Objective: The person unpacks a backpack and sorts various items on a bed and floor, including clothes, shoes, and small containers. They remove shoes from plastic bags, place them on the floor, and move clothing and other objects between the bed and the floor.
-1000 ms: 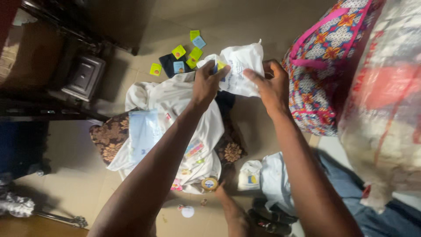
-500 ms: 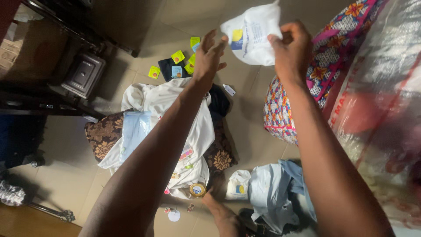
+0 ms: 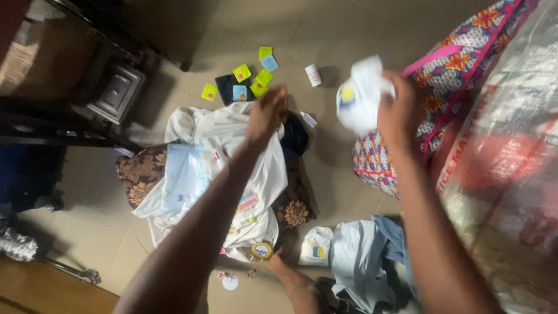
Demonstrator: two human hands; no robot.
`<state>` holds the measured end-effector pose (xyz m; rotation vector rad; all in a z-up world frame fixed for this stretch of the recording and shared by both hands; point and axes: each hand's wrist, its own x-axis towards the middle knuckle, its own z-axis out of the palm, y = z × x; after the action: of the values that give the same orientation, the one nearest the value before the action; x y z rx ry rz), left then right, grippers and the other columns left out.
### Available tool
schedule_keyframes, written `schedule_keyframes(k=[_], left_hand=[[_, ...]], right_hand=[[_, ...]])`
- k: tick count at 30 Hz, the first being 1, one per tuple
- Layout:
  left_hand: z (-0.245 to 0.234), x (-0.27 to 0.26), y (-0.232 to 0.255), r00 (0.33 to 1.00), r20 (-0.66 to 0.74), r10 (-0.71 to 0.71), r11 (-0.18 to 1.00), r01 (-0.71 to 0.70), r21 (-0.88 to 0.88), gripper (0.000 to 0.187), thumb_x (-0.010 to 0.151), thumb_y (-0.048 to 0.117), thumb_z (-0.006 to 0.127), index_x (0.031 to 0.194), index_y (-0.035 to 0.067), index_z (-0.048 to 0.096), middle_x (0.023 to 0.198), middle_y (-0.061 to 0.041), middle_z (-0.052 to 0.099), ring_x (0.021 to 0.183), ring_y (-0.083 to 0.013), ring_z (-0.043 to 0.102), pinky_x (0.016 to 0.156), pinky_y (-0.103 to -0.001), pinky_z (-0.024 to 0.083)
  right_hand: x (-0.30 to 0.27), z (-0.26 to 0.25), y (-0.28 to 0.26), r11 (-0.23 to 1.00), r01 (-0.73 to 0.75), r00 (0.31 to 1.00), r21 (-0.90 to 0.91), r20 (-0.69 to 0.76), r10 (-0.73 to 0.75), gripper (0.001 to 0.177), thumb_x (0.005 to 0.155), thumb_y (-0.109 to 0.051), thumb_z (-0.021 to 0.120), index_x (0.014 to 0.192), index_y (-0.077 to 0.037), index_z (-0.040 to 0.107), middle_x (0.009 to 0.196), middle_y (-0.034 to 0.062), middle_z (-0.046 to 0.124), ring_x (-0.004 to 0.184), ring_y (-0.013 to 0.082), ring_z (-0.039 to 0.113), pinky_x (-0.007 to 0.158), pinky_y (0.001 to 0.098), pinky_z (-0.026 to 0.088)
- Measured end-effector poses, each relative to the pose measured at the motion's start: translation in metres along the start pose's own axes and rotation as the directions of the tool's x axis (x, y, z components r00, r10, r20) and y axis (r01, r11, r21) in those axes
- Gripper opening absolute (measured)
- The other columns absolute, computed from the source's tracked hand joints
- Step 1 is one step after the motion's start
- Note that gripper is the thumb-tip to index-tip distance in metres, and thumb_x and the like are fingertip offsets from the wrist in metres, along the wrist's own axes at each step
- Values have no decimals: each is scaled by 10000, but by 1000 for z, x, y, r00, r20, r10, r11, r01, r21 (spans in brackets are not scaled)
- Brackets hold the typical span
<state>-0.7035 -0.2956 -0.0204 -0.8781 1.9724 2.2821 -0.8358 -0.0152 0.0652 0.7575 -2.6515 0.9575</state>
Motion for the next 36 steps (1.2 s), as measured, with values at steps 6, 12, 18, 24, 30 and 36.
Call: schedule_keyframes(k=[6,12,18,24,30,36], left_hand=[[-13,-81,-79,967,26,-253,965,255,-59,511,924,469,645,1225,56,649,981,-5,704,825,-126,665,668,-280,541],[-28,-132,-109,964,21,-266,960,263,94,554,951,497,685,1225,18,729,860,-76,640,727,-169,544,627,-298,468],[-52,-156,-92,970,62,-236,969,230,86,528,943,485,675,1192,21,720,890,-48,694,803,-129,616,671,-285,500],[-110,-208,-115,938,271,-216,957,147,251,436,964,411,655,1182,39,721,893,-86,723,771,-190,640,713,-314,527],[-182,-304,-146,838,544,-42,937,-155,311,252,961,214,679,1115,22,736,1119,-111,765,1042,-197,728,903,-318,552],[-183,-375,-101,786,561,-262,892,-24,451,250,913,206,705,1100,46,744,1079,-73,782,1024,-165,725,902,-301,536]], right_hand=[[-131,41,-9,787,-550,687,-279,385,616,389,892,44,582,1168,-132,794,1148,196,726,1104,358,691,990,409,526],[-155,67,-19,957,-230,956,179,228,187,676,865,-180,788,1442,52,522,1371,276,580,1230,391,577,1029,469,467],[-231,100,-71,874,-460,830,158,425,361,658,894,-251,818,1435,2,541,1375,229,614,1244,337,584,1014,440,473],[-398,160,-185,496,-761,649,418,481,589,486,879,-209,790,1297,-36,613,1183,155,717,1099,218,706,929,327,577],[-503,175,-358,-128,-775,264,619,501,824,569,918,-197,699,1434,-86,488,1132,132,706,959,242,743,782,357,633],[-507,131,-458,-151,-557,141,816,273,952,540,914,-186,682,1420,-82,528,1079,143,722,879,224,756,731,338,622]])
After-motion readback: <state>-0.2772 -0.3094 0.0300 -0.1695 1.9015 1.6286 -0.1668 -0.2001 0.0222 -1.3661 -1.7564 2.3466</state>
